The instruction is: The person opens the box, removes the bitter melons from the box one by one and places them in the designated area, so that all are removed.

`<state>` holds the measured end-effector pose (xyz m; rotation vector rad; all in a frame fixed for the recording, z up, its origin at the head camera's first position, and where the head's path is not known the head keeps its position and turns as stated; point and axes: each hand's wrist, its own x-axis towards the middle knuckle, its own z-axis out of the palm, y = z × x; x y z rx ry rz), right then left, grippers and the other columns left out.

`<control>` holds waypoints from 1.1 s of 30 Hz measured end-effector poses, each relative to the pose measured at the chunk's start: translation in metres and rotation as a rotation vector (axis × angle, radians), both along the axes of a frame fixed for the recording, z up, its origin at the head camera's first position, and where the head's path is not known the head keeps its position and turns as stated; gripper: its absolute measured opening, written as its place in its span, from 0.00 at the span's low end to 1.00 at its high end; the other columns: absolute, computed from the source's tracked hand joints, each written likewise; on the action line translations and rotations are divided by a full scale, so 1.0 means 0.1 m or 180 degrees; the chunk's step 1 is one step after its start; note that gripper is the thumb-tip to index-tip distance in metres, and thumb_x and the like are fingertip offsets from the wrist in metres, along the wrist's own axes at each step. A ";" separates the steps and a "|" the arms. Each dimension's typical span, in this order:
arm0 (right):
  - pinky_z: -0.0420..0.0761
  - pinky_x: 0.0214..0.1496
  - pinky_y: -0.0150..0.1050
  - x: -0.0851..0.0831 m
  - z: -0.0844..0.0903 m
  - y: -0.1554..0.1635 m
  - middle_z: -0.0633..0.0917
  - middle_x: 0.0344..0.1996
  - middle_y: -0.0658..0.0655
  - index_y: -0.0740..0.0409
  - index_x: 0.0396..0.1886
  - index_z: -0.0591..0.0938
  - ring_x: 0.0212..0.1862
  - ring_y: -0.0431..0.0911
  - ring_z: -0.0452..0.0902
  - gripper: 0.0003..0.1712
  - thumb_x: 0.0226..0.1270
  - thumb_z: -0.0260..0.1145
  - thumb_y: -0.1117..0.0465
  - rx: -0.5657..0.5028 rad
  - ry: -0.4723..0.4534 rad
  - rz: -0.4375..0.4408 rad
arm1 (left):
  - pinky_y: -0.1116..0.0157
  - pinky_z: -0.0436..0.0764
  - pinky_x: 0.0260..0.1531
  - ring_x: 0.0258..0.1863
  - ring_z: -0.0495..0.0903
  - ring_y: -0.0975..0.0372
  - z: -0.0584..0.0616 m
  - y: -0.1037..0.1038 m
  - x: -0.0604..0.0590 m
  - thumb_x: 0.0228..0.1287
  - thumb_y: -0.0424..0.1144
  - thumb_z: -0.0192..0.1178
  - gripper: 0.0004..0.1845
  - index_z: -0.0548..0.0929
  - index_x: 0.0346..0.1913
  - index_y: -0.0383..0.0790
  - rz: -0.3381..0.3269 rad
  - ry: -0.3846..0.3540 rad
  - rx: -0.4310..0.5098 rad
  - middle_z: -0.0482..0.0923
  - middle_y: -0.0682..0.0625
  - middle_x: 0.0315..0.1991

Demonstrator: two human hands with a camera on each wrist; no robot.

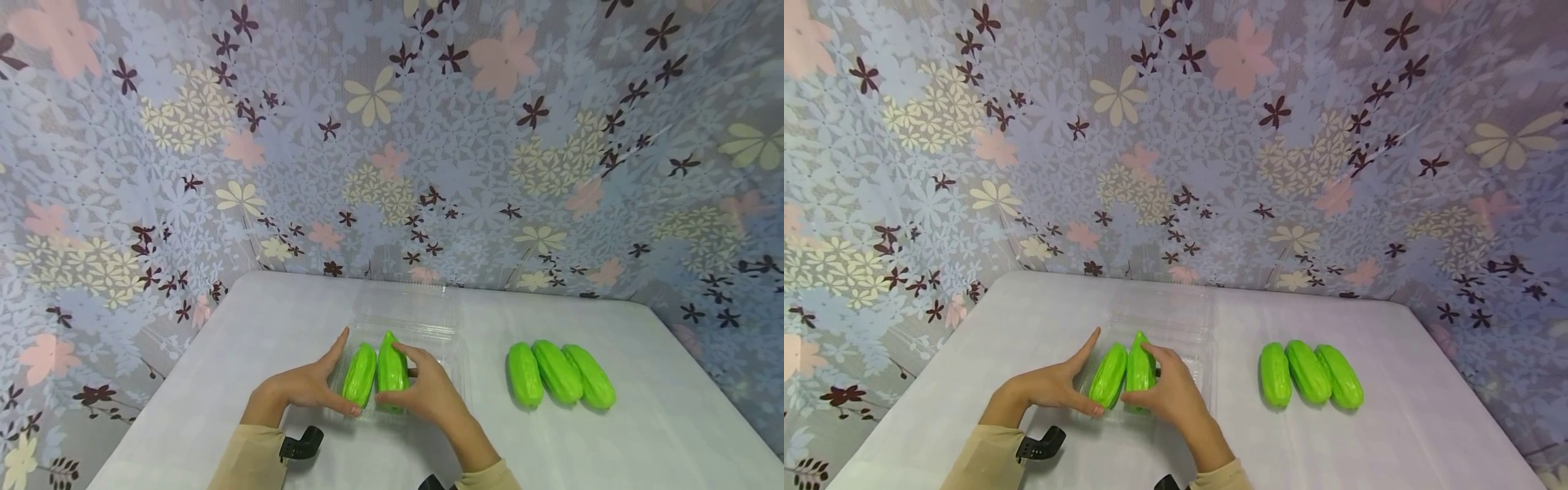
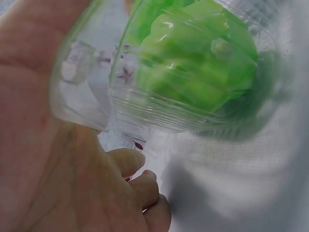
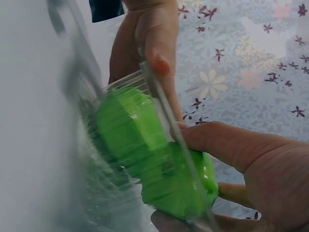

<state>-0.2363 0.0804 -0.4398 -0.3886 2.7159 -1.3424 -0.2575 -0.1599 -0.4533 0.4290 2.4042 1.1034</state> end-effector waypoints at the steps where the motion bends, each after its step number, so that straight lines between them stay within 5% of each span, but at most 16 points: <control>1: 0.82 0.50 0.47 0.00 0.01 0.01 0.71 0.64 0.62 0.50 0.68 0.69 0.53 0.59 0.78 0.52 0.39 0.80 0.49 0.0004 -0.0012 -0.0007 | 0.39 0.48 0.70 0.76 0.37 0.47 0.00 0.00 0.00 0.34 0.60 0.76 0.73 0.26 0.72 0.69 0.0002 0.0001 0.0000 0.27 0.47 0.77; 23: 0.83 0.38 0.39 -0.03 0.22 0.37 0.68 0.68 0.55 0.38 0.67 0.69 0.59 0.59 0.75 0.52 0.36 0.82 0.52 -0.0332 -0.0356 -0.0374 | 0.40 0.47 0.71 0.76 0.35 0.47 -0.04 -0.02 0.00 0.34 0.59 0.77 0.73 0.26 0.72 0.68 -0.0028 0.0004 0.0061 0.26 0.47 0.77; 33: 0.84 0.39 0.43 -0.05 0.29 0.58 0.66 0.69 0.57 0.37 0.67 0.69 0.61 0.62 0.72 0.53 0.36 0.82 0.53 -0.0326 -0.0366 -0.0392 | 0.39 0.47 0.70 0.76 0.36 0.47 -0.03 -0.01 -0.01 0.34 0.59 0.77 0.74 0.26 0.73 0.65 -0.0035 0.0045 0.0057 0.27 0.45 0.77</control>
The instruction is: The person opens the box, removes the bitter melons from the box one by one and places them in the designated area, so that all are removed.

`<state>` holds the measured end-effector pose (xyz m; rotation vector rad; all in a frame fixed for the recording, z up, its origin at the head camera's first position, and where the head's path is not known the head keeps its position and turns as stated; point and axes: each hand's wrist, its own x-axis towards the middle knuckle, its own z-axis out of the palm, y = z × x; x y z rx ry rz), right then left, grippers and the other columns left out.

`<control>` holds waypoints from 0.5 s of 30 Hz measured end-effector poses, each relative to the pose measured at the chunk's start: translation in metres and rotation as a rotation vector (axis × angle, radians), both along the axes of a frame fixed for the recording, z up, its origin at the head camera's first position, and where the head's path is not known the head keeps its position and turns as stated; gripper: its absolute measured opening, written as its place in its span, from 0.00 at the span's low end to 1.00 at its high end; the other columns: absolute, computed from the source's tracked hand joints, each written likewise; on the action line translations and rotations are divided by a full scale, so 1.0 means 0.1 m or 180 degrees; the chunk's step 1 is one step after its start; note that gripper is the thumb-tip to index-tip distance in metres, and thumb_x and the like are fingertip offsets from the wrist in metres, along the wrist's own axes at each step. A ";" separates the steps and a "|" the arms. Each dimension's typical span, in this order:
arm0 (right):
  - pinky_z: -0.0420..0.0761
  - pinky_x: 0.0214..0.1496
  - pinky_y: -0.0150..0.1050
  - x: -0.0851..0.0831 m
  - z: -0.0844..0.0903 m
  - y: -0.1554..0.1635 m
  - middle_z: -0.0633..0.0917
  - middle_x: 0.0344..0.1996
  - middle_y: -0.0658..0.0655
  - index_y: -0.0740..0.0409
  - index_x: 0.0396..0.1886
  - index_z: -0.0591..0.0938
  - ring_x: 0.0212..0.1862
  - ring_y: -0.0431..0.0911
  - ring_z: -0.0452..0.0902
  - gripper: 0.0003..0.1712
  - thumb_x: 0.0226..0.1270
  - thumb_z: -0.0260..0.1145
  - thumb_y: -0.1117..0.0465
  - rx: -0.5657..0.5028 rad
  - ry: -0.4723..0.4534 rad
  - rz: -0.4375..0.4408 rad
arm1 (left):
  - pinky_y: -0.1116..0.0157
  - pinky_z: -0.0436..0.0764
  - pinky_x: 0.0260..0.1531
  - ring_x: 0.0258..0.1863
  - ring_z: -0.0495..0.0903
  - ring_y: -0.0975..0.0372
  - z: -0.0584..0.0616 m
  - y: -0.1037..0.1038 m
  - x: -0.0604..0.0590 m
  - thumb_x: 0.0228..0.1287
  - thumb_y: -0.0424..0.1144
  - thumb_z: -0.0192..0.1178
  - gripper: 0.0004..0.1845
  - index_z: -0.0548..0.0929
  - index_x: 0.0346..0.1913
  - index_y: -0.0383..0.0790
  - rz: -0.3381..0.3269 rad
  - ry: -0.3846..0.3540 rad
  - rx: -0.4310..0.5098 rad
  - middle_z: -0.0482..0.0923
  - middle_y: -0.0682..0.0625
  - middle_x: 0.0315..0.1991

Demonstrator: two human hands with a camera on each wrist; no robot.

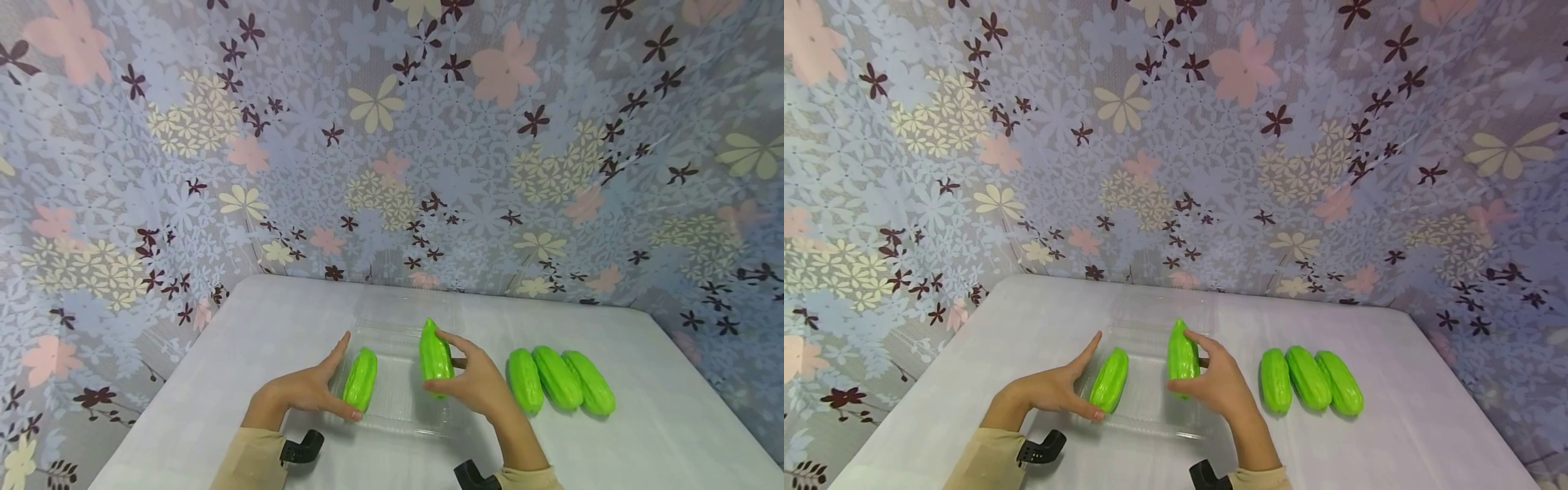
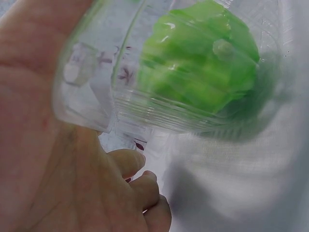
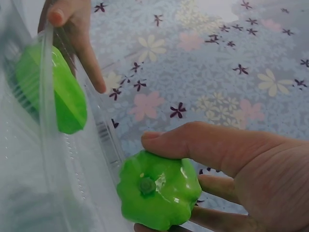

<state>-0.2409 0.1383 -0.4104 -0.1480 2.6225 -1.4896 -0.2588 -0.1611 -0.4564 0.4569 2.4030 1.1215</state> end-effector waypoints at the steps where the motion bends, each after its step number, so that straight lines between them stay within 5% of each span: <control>1: 0.84 0.39 0.43 0.00 0.00 0.02 0.67 0.69 0.58 0.37 0.67 0.69 0.61 0.62 0.72 0.53 0.36 0.82 0.53 0.0009 0.0002 -0.0009 | 0.39 0.47 0.70 0.76 0.36 0.47 0.00 0.00 0.00 0.34 0.59 0.77 0.74 0.26 0.73 0.64 0.0002 0.0002 0.0000 0.27 0.45 0.77; 15: 0.84 0.42 0.44 0.02 0.07 0.20 0.66 0.68 0.62 0.40 0.68 0.67 0.63 0.63 0.69 0.50 0.42 0.80 0.56 -0.0016 -0.0064 -0.0030 | 0.39 0.47 0.70 0.76 0.36 0.47 0.02 0.01 0.01 0.34 0.59 0.77 0.74 0.26 0.72 0.67 -0.0006 0.0008 0.0003 0.26 0.46 0.77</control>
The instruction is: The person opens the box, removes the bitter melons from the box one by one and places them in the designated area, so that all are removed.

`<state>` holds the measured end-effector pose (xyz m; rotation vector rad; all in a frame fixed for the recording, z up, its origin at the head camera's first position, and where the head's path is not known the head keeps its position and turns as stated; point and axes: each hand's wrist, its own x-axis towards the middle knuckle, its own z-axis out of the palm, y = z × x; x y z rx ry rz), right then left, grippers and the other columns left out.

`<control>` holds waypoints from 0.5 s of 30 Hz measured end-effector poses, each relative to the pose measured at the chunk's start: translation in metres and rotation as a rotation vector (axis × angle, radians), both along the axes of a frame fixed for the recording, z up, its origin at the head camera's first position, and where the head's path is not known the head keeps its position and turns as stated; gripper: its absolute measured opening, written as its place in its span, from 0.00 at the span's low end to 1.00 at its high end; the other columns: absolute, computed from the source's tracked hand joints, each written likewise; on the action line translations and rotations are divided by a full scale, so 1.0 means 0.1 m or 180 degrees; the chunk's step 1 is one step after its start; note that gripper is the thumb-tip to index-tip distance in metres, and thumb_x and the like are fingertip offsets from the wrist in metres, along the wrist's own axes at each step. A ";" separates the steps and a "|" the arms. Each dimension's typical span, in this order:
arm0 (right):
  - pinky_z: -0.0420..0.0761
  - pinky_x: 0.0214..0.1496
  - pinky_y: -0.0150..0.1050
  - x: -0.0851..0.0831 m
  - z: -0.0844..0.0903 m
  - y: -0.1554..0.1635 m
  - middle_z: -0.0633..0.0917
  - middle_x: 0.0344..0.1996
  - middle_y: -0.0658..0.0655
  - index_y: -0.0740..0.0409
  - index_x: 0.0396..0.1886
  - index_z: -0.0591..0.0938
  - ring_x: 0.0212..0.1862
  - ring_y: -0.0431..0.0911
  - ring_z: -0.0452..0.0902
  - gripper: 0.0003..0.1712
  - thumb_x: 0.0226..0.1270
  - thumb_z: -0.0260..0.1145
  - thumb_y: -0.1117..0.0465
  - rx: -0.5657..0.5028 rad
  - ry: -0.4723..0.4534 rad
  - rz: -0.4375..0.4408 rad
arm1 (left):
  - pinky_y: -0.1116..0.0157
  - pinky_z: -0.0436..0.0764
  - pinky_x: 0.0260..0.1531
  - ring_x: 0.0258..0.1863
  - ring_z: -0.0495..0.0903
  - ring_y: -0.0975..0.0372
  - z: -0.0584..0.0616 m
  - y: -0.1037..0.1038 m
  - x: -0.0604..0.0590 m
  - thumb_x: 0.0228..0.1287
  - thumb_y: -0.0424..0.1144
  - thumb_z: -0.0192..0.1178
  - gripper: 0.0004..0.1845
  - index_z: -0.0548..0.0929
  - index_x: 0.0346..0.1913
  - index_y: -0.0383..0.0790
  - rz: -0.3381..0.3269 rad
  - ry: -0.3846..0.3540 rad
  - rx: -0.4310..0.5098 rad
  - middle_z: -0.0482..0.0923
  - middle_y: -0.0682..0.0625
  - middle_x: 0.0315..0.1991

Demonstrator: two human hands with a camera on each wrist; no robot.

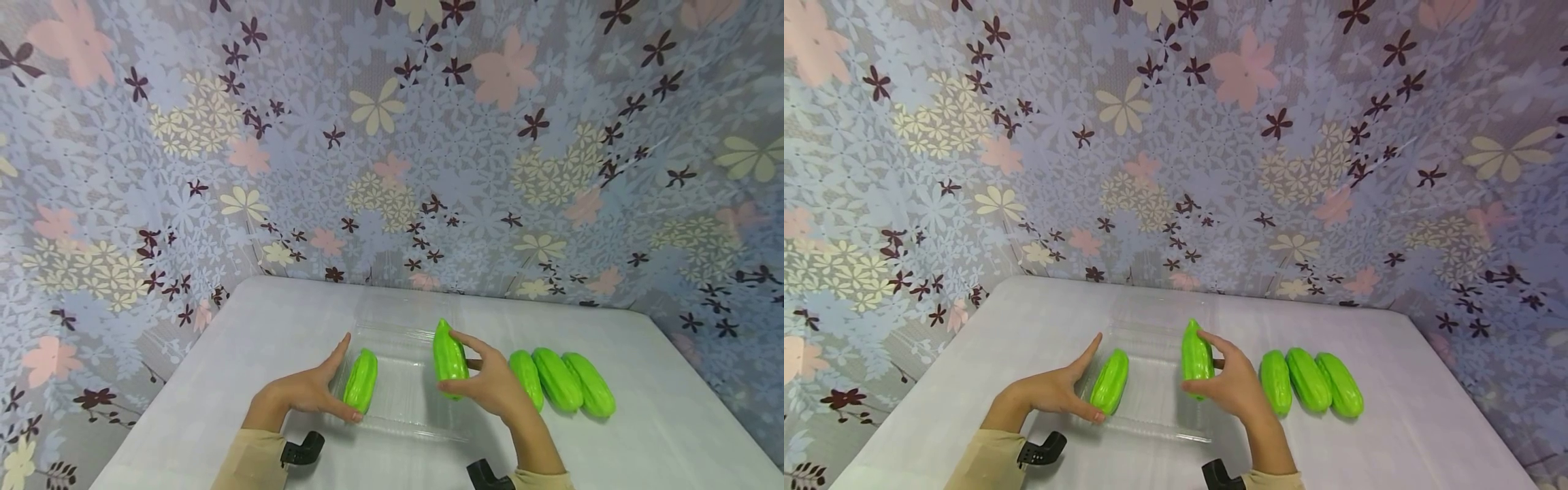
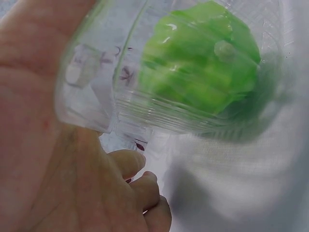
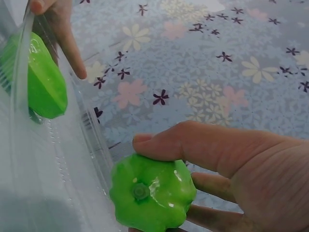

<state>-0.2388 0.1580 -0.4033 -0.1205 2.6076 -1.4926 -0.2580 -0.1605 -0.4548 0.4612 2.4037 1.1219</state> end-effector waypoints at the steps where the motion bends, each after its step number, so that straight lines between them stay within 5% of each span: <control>1: 0.84 0.42 0.44 0.00 0.01 0.02 0.66 0.68 0.62 0.40 0.68 0.67 0.63 0.63 0.69 0.51 0.42 0.80 0.56 0.0003 0.0001 -0.0006 | 0.40 0.47 0.70 0.76 0.36 0.47 0.00 0.00 0.00 0.34 0.58 0.77 0.74 0.26 0.72 0.67 -0.0005 0.0003 0.0002 0.26 0.46 0.77; 15: 0.83 0.46 0.46 0.03 0.09 0.25 0.60 0.72 0.59 0.37 0.70 0.64 0.66 0.64 0.65 0.51 0.43 0.79 0.51 0.0041 -0.0063 -0.0052 | 0.39 0.47 0.70 0.76 0.36 0.46 0.01 0.00 0.00 0.34 0.59 0.77 0.74 0.26 0.73 0.64 -0.0010 -0.0003 -0.0005 0.27 0.46 0.77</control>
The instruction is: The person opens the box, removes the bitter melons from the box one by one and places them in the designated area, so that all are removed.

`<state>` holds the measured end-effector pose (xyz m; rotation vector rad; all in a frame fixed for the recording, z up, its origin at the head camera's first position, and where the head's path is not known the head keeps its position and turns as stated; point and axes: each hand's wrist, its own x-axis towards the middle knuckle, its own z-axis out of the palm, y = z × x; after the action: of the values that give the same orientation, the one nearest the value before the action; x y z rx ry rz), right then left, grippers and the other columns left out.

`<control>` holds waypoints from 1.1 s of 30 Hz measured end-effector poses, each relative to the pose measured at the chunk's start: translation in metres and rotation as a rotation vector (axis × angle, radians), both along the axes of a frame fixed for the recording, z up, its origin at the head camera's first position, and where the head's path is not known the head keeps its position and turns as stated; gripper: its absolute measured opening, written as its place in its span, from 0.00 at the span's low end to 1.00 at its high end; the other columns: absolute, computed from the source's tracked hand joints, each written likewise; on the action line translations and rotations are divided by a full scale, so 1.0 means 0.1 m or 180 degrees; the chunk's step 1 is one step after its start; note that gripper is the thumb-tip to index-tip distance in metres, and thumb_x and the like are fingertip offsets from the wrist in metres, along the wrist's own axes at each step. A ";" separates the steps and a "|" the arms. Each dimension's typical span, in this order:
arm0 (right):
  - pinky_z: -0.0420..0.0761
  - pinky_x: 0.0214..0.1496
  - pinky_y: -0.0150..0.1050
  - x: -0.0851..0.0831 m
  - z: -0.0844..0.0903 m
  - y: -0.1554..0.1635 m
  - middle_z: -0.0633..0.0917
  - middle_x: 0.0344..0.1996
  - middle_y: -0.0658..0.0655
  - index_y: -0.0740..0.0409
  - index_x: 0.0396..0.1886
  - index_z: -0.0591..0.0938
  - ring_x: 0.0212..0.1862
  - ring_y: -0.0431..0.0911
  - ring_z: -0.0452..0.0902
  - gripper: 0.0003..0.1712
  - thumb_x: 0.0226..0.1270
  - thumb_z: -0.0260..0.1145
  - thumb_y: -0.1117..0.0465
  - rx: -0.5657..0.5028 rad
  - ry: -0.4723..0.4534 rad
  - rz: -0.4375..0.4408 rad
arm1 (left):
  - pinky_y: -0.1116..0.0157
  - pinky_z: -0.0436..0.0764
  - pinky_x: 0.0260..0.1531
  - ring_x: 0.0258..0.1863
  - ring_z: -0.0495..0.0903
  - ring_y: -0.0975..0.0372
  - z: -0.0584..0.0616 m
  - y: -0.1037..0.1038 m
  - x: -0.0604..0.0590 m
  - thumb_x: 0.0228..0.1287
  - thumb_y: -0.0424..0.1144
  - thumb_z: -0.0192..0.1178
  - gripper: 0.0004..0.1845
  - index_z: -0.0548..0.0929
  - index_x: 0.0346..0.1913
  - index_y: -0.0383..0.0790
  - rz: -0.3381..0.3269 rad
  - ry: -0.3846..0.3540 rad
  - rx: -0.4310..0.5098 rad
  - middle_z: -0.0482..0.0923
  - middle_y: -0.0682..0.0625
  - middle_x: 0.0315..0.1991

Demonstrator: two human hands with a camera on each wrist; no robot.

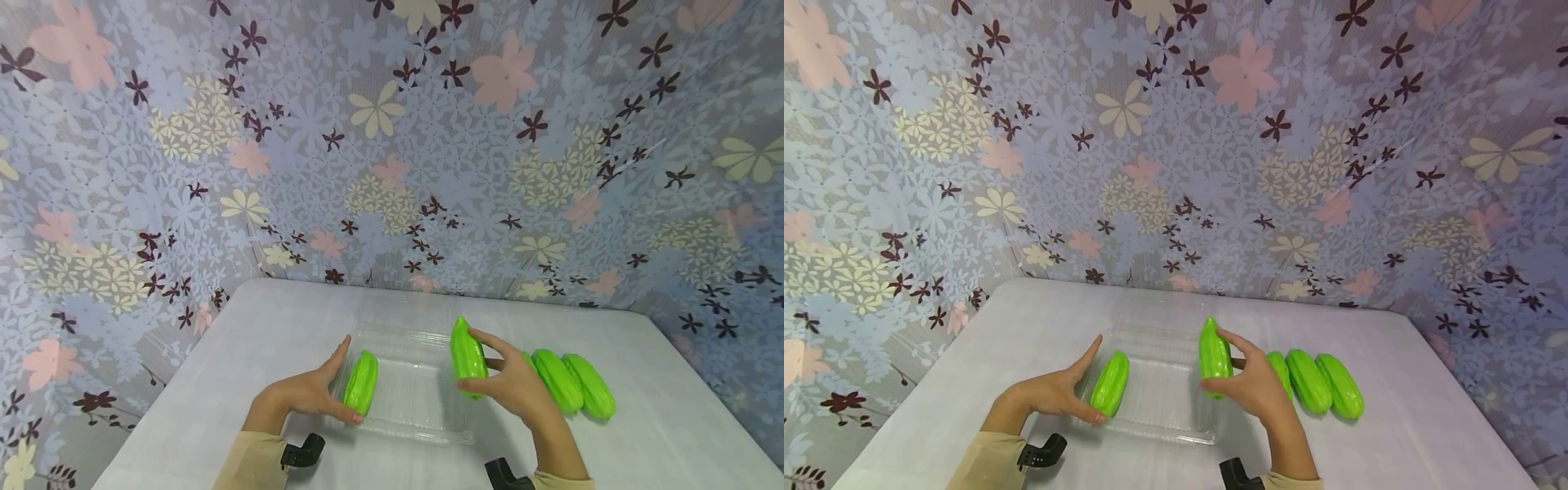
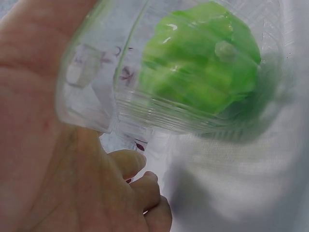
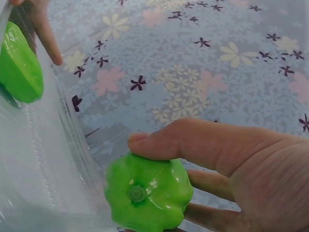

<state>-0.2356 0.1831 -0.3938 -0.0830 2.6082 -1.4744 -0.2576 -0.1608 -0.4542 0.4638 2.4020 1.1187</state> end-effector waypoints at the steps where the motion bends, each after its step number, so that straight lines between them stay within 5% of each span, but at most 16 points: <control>1: 0.83 0.46 0.46 0.00 0.00 0.02 0.60 0.72 0.59 0.38 0.70 0.64 0.66 0.65 0.65 0.52 0.43 0.79 0.52 -0.0019 0.0018 0.0016 | 0.39 0.47 0.70 0.76 0.36 0.46 0.00 0.00 0.00 0.34 0.59 0.77 0.74 0.26 0.73 0.64 0.0004 -0.0005 0.0006 0.27 0.46 0.77; 14: 0.81 0.50 0.51 0.07 0.02 0.29 0.55 0.74 0.58 0.37 0.71 0.62 0.67 0.67 0.62 0.54 0.44 0.78 0.47 0.0138 -0.0060 -0.0063 | 0.39 0.49 0.70 0.76 0.37 0.47 -0.02 0.04 -0.01 0.35 0.59 0.76 0.73 0.25 0.72 0.68 -0.0026 -0.0004 -0.0002 0.26 0.47 0.77; 33: 0.82 0.43 0.42 0.05 -0.04 0.84 0.62 0.69 0.67 0.43 0.75 0.54 0.65 0.66 0.65 0.58 0.47 0.77 0.47 0.0384 -0.0313 -0.0228 | 0.38 0.49 0.69 0.76 0.38 0.45 -0.01 0.00 -0.02 0.35 0.59 0.76 0.74 0.26 0.73 0.62 -0.0007 0.0034 -0.0033 0.27 0.46 0.77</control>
<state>-0.2309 0.2675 -0.3976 0.0943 2.6384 -1.3032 -0.2593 -0.1612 -0.4551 0.4699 2.4149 1.1049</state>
